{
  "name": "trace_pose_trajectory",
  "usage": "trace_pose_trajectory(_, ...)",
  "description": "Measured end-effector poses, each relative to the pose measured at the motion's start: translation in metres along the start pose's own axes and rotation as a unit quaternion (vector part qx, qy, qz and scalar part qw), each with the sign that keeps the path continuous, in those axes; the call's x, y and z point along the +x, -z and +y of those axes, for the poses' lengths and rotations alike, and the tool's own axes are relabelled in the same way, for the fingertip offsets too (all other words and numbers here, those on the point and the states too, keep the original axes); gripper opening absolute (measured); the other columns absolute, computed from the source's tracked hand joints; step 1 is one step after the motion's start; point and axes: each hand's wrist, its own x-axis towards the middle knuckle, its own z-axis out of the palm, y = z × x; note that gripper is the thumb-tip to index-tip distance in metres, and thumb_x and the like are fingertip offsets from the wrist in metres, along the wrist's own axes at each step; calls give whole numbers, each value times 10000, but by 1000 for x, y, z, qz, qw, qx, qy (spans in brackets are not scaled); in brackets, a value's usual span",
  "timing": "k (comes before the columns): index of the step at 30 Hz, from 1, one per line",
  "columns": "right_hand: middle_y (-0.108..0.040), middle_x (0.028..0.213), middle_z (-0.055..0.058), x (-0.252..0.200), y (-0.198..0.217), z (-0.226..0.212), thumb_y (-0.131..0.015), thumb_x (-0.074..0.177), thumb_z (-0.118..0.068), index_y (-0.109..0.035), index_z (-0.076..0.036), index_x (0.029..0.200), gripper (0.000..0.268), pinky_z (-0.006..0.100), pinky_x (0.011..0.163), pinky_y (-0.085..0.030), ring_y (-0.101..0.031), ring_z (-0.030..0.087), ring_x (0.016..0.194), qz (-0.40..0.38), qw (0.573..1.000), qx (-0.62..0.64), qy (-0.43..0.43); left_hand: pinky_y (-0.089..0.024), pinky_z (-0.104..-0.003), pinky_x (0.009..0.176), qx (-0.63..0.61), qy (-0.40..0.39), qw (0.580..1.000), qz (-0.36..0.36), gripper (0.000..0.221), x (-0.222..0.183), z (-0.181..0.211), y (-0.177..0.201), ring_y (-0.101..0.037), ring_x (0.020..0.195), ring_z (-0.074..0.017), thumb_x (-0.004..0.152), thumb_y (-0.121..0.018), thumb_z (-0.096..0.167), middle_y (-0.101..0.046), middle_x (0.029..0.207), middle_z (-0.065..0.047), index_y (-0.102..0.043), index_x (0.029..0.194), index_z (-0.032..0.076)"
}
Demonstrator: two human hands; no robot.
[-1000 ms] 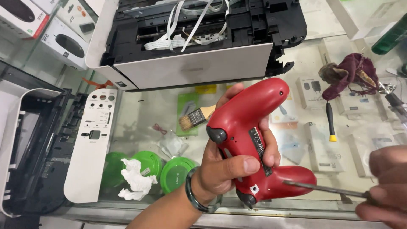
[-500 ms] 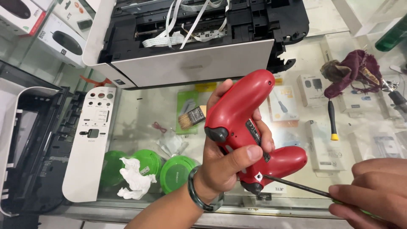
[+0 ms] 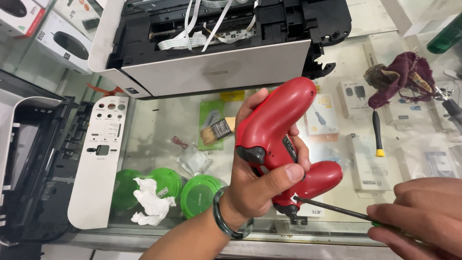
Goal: Repairing a red game controller by unscrewing its casing on a glass workbench
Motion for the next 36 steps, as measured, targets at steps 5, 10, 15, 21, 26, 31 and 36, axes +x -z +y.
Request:
trace_pose_trajectory(5, -672, 615, -13, 1, 3, -15, -664, 796, -441, -746, -204, 989, 317, 300, 613, -555, -676, 182, 552, -7, 991, -24, -128, -579, -396, 822, 25, -19, 999, 7, 848, 0, -2, -5, -579, 930, -298, 880, -706, 8, -415, 1431, -246, -256, 1587, 138)
trace_pose_trajectory(10, -781, 574, -68, 8, 8, -22, -541, 866, -423, -777, -233, 703, 345, 259, 598, -601, -785, 131, 542, -42, 950, -16, -311, -552, -383, 681, 114, -54, 992, -2, 751, -1, 1, -11, -623, 700, -275, 928, -681, 39, -494, 1416, -306, -283, 1561, 110)
trace_pose_trajectory(15, -581, 423, -43, -4, -10, -1, -547, 931, -508, -755, -313, 700, 367, 327, 437, -473, -558, 208, 369, -154, 937, 31, -313, -572, -346, 762, 250, -71, 966, -10, 664, -5, 2, -13, -561, 682, -189, 926, -638, 10, -562, 822, -133, -334, 1516, 40)
trace_pose_trajectory(21, -504, 429, -29, 11, -5, 1, -540, 950, -437, -734, -240, 668, 395, 331, 402, -408, -484, 202, 349, -116, 956, 78, -259, -646, -357, 908, 217, -67, 973, 41, 668, -11, -4, -17, -631, 806, -128, 921, -652, -18, -407, 1545, -102, -378, 1524, 75)
trace_pose_trajectory(26, -551, 505, -11, 16, -7, -10, -537, 949, -395, -710, -216, 754, 317, 349, 448, -434, -529, 241, 419, -84, 970, 57, -219, -529, -351, 753, 181, -54, 982, 25, 694, -7, -1, -18, -524, 666, -172, 947, -625, 7, -538, 825, -118, -301, 1558, 64)
trace_pose_trajectory(31, -486, 549, 45, 24, -9, -7, -545, 950, -245, -642, -106, 845, 200, 404, 442, -371, -459, 278, 427, -51, 992, 54, -104, -549, -305, 714, 231, -57, 969, 61, 701, -2, 3, -18, -586, 682, -201, 907, -668, 71, -548, 1322, -216, -344, 1529, 44)
trace_pose_trajectory(36, -410, 598, 76, 34, -5, -6, -531, 963, -198, -537, -34, 860, 195, 425, 427, -318, -337, 296, 446, -28, 999, -1, 21, -510, -329, 642, 202, -11, 977, 65, 731, -1, 9, -23, -519, 620, -193, 885, -610, 13, -576, 933, -186, -319, 1553, 75)
